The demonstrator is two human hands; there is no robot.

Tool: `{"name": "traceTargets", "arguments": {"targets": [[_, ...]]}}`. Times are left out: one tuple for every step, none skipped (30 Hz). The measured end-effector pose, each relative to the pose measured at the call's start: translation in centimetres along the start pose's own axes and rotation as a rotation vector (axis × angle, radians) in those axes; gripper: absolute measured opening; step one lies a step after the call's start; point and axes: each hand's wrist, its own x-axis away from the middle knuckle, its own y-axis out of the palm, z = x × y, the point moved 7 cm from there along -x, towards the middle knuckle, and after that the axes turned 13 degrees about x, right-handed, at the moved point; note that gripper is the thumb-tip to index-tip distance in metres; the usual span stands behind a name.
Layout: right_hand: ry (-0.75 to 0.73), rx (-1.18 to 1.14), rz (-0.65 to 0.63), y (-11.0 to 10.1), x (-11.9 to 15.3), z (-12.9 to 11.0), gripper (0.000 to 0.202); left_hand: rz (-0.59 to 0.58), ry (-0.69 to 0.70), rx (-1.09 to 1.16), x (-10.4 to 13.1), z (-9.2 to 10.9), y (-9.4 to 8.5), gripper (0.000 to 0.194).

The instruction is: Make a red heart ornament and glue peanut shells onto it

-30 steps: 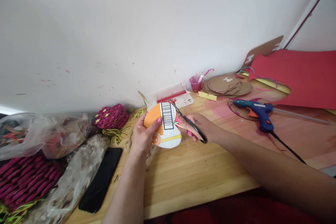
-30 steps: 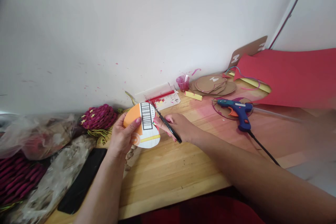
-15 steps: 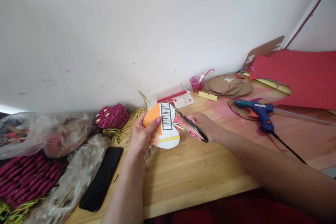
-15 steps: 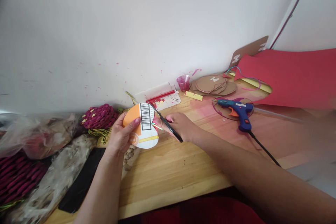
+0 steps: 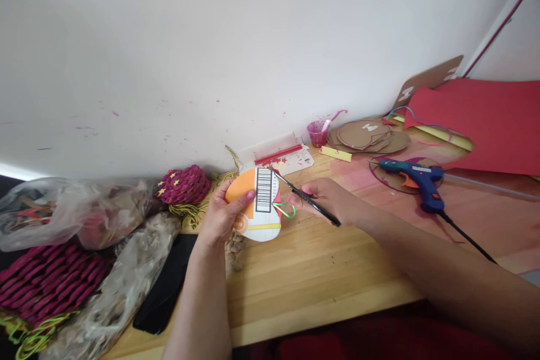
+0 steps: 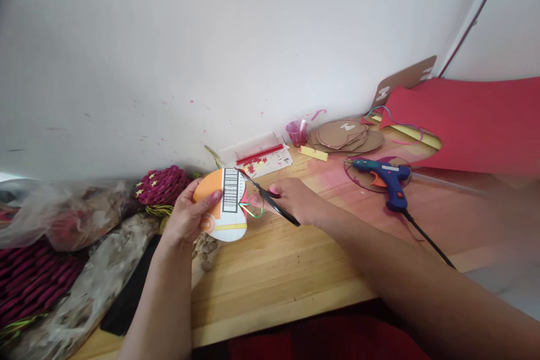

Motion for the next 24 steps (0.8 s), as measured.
{"name": "traceTargets", "arguments": {"targets": [[-0.007,0.009,-0.002,0.0,-0.06,0.09,0.064,-0.01,-0.005,-0.006,0.0,0.08,-0.14,0.046],[-0.014,0.016,-0.004,-0.01,-0.11,0.16,0.063,-0.019,-0.01,-0.011,0.0,0.16,-0.27,0.045],[-0.017,0.02,-0.006,-0.02,-0.14,0.2,0.062,-0.026,-0.013,-0.014,0.01,0.24,-0.4,0.044],[-0.015,0.02,-0.009,-0.03,-0.14,0.23,0.062,-0.029,-0.014,-0.016,0.01,0.32,-0.51,0.044],[-0.012,0.017,-0.015,-0.02,-0.11,0.22,0.062,-0.031,-0.016,-0.018,0.02,0.38,-0.6,0.045],[-0.008,0.011,-0.019,-0.02,-0.07,0.17,0.062,-0.031,-0.018,-0.02,0.02,0.42,-0.65,0.045],[-0.006,0.005,-0.022,-0.02,-0.01,0.07,0.063,-0.03,-0.02,-0.023,0.02,0.43,-0.69,0.046],[-0.006,-0.001,-0.022,-0.04,0.05,-0.05,0.063,-0.028,-0.022,-0.025,0.01,0.42,-0.7,0.047],[-0.008,-0.004,-0.021,-0.05,0.1,-0.19,0.064,-0.026,-0.022,-0.027,0.0,0.4,-0.69,0.047],[-0.015,-0.006,-0.022,-0.04,0.14,-0.35,0.064,-0.022,-0.021,-0.027,-0.01,0.37,-0.67,0.048],[-0.022,-0.009,-0.023,-0.01,0.17,-0.51,0.065,-0.017,-0.018,-0.025,-0.02,0.35,-0.66,0.047],[-0.025,-0.013,-0.023,0.02,0.19,-0.61,0.064,-0.014,-0.016,-0.022,-0.03,0.29,-0.63,0.047],[-0.024,-0.017,-0.024,0.07,0.19,-0.68,0.064,-0.013,-0.016,-0.022,-0.03,0.21,-0.6,0.047],[-0.02,-0.019,-0.024,0.11,0.18,-0.71,0.064,-0.015,-0.02,-0.025,-0.04,0.09,-0.56,0.047],[-0.015,-0.019,-0.02,0.13,0.17,-0.71,0.064,-0.019,-0.025,-0.031,-0.05,-0.04,-0.51,0.048],[-0.009,-0.015,-0.015,0.15,0.15,-0.69,0.065,-0.023,-0.031,-0.039,-0.05,-0.18,-0.48,0.048],[-0.002,-0.011,-0.013,0.17,0.12,-0.66,0.065,-0.027,-0.036,-0.048,-0.06,-0.3,-0.45,0.048],[0.003,-0.004,-0.011,0.18,0.09,-0.61,0.065,-0.029,-0.038,-0.054,-0.07,-0.39,-0.44,0.048],[0.006,0.002,-0.012,0.2,0.06,-0.57,0.066,-0.028,-0.037,-0.058,-0.09,-0.44,-0.46,0.049],[0.008,0.006,-0.013,0.22,0.03,-0.52,0.066,-0.028,-0.036,-0.06,-0.1,-0.45,-0.48,0.049],[0.008,0.011,-0.016,0.23,0.0,-0.47,0.066,-0.029,-0.034,-0.061,-0.11,-0.44,-0.5,0.049],[0.005,0.016,-0.021,0.24,-0.03,-0.42,0.067,-0.031,-0.034,-0.062,-0.11,-0.42,-0.51,0.048],[0.001,0.023,-0.025,0.24,-0.06,-0.38,0.067,-0.034,-0.034,-0.062,-0.11,-0.38,-0.51,0.048],[-0.004,0.032,-0.028,0.24,-0.09,-0.34,0.067,-0.037,-0.036,-0.063,-0.11,-0.33,-0.52,0.048]]}}
